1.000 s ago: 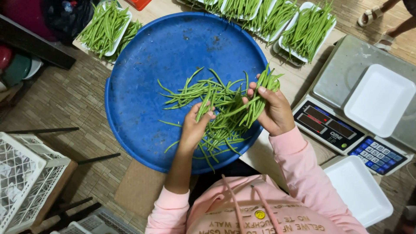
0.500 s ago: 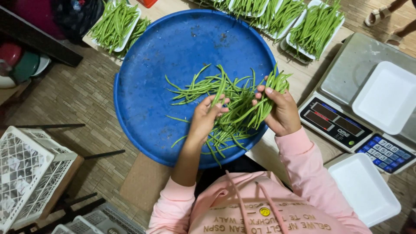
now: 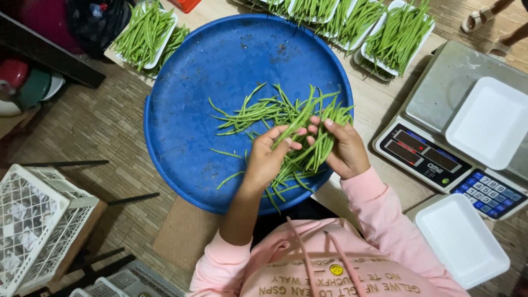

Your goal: A person is sorting green beans from a large blue tray and weighing them into portions using a digital scale.

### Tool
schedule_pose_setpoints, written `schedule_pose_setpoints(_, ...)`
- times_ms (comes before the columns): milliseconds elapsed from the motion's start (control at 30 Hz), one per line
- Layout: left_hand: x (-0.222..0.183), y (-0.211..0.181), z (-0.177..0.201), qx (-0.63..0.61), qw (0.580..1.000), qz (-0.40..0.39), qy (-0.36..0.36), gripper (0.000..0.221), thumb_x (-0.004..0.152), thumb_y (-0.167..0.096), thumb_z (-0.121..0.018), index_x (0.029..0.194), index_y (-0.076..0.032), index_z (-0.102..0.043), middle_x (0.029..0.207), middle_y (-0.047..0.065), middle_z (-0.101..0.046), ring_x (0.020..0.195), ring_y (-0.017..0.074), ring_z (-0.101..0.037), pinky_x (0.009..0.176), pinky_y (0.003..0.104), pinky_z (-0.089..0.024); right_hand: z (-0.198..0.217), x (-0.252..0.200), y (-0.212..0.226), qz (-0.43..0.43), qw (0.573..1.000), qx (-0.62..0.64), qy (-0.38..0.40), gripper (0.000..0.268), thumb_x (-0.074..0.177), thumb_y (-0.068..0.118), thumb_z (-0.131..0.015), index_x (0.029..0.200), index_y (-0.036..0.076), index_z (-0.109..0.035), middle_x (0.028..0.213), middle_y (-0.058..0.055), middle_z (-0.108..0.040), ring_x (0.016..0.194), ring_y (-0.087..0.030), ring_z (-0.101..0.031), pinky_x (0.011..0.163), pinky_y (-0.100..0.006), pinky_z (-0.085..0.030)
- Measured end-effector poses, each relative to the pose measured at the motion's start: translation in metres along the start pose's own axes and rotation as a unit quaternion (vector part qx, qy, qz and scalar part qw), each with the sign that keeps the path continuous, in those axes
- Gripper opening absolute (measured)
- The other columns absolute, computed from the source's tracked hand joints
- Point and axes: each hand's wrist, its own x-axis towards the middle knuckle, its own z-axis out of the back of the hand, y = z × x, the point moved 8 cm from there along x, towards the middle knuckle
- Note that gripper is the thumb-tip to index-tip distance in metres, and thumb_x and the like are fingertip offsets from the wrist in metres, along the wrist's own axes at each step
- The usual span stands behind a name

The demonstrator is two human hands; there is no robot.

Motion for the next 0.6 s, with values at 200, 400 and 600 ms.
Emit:
schedule_pose_setpoints(200, -0.006, 0.011, -0.012, -0.002, 0.999, 0.028, 0.034, 0.033, 0.095, 0.003, -0.053, 0.124, 0.000, -0.070, 0.114, 0.018, -0.076, 0.086, 0.0178, -0.076, 0.078, 0.023, -0.057, -0.029, 0.001, 0.015, 0.028, 0.999, -0.022, 0.000, 0.022, 0.097, 0.008, -0.066, 0.119, 0.003, -0.064, 0.108, -0.013, -0.073, 0.094, -0.026, -0.075, 0.082, -0.048, -0.066)
schedule_pose_setpoints(400, -0.007, 0.017, -0.025, -0.046, 0.996, 0.058, 0.045, 0.031, 0.096, 0.001, -0.051, 0.122, 0.001, -0.068, 0.110, 0.020, -0.076, 0.086, 0.0196, -0.076, 0.078, 0.024, -0.058, 0.016, 0.028, 0.015, 0.043, 0.998, -0.038, -0.030, 0.023, 0.095, 0.003, -0.066, 0.117, 0.006, -0.061, 0.099, -0.014, -0.071, 0.082, -0.026, -0.075, 0.078, -0.044, -0.066)
schedule_pose_setpoints(600, 0.004, 0.025, -0.018, -0.033, 0.998, 0.047, 0.039, 0.023, 0.100, -0.003, -0.045, 0.121, -0.003, -0.055, 0.127, 0.025, -0.070, 0.100, 0.0243, -0.075, 0.083, 0.025, -0.054, 0.021, 0.034, 0.032, 0.063, 0.997, -0.035, -0.037, 0.026, 0.094, 0.002, -0.067, 0.117, 0.008, -0.060, 0.103, -0.014, -0.071, 0.086, -0.027, -0.072, 0.079, -0.042, -0.063)
